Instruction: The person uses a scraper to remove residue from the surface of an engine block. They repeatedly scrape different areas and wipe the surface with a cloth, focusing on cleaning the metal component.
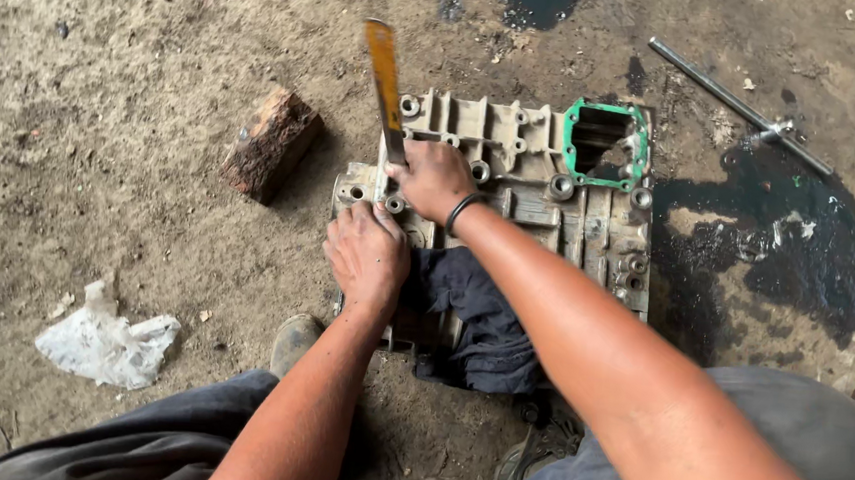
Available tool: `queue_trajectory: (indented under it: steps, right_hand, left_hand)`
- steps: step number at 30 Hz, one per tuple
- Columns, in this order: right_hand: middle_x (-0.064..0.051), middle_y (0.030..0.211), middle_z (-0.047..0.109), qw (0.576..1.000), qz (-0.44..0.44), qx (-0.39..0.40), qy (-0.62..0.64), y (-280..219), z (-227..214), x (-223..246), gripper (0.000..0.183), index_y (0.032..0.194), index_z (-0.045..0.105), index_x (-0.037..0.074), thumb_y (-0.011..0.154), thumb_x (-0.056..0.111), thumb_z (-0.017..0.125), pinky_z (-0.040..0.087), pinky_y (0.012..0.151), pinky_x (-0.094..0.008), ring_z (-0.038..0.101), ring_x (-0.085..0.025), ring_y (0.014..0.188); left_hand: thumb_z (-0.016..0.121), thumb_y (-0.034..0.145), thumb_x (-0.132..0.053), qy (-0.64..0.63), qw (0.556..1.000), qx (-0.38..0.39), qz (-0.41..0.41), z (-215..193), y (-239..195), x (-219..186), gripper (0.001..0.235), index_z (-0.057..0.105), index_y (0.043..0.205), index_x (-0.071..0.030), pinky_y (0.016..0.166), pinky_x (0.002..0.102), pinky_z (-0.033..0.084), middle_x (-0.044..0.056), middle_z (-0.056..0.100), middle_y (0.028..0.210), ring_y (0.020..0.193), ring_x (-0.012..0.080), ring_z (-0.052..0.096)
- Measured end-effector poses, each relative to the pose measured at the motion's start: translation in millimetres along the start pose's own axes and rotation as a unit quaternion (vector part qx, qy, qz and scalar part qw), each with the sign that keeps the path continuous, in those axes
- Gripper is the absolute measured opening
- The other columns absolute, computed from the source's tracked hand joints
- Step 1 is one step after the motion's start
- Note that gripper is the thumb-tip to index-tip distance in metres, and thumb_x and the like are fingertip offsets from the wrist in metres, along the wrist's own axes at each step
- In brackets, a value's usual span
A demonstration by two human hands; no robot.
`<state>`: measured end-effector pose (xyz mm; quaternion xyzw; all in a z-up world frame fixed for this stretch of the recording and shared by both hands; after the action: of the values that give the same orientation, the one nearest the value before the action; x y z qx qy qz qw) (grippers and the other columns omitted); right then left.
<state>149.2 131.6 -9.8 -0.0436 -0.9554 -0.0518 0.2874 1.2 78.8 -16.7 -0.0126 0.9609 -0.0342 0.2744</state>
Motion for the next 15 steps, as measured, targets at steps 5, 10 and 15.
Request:
queue_trajectory:
  steps: [5, 10, 15]
  right_hand:
    - [-0.011, 0.073, 0.075, 0.967, 0.092, 0.228, 0.068, 6.9, 14.4, -30.3, 0.032, 0.081, 0.073, 0.003, 0.091, 0.033, 0.068, 0.063, 0.072, -0.043, 0.078, -0.029, 0.071]
    - [-0.023, 0.085, 0.072, 0.986, -0.128, 0.103, -0.040, 13.6, 7.2, -12.0, 0.025, 0.085, 0.074, 0.001, 0.086, 0.026, 0.073, 0.055, 0.078, -0.049, 0.069, -0.042, 0.085]
    - [-0.022, 0.090, 0.072, 0.989, -0.069, 0.130, -0.022, 12.0, 7.3, -14.2, 0.019, 0.089, 0.074, 0.004, 0.088, 0.022, 0.071, 0.057, 0.081, -0.046, 0.071, -0.039, 0.091]
  left_hand:
    - [0.047, 0.103, -0.033, -0.033, 0.999, 0.014, -0.005, 8.4, 3.1, 9.5, 0.038, 0.065, 0.111, -0.001, 0.095, 0.051, 0.043, 0.021, 0.065, 0.110, 0.106, 0.0364, 0.057]
    - [0.066, 0.095, -0.031, -0.071, 0.987, -0.097, 0.108, -26.9, 31.3, -11.5, 0.042, 0.061, 0.120, 0.004, 0.089, 0.048, 0.048, 0.022, 0.063, 0.112, 0.104, 0.0337, 0.059]
    - [0.076, 0.083, -0.022, -0.174, 0.952, 0.129, 0.215, -49.8, 80.6, -69.3, 0.042, 0.070, 0.121, -0.006, 0.090, 0.037, 0.057, 0.012, 0.076, 0.113, 0.100, 0.0226, 0.074]
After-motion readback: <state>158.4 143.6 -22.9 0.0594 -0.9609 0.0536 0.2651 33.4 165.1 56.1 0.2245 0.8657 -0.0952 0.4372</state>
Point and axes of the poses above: each hand's wrist, its own y-axis towards the middle knuckle, its own z-axis out of the palm, x = y × z, the point moved 8 cm from there along y, towards the middle knuckle
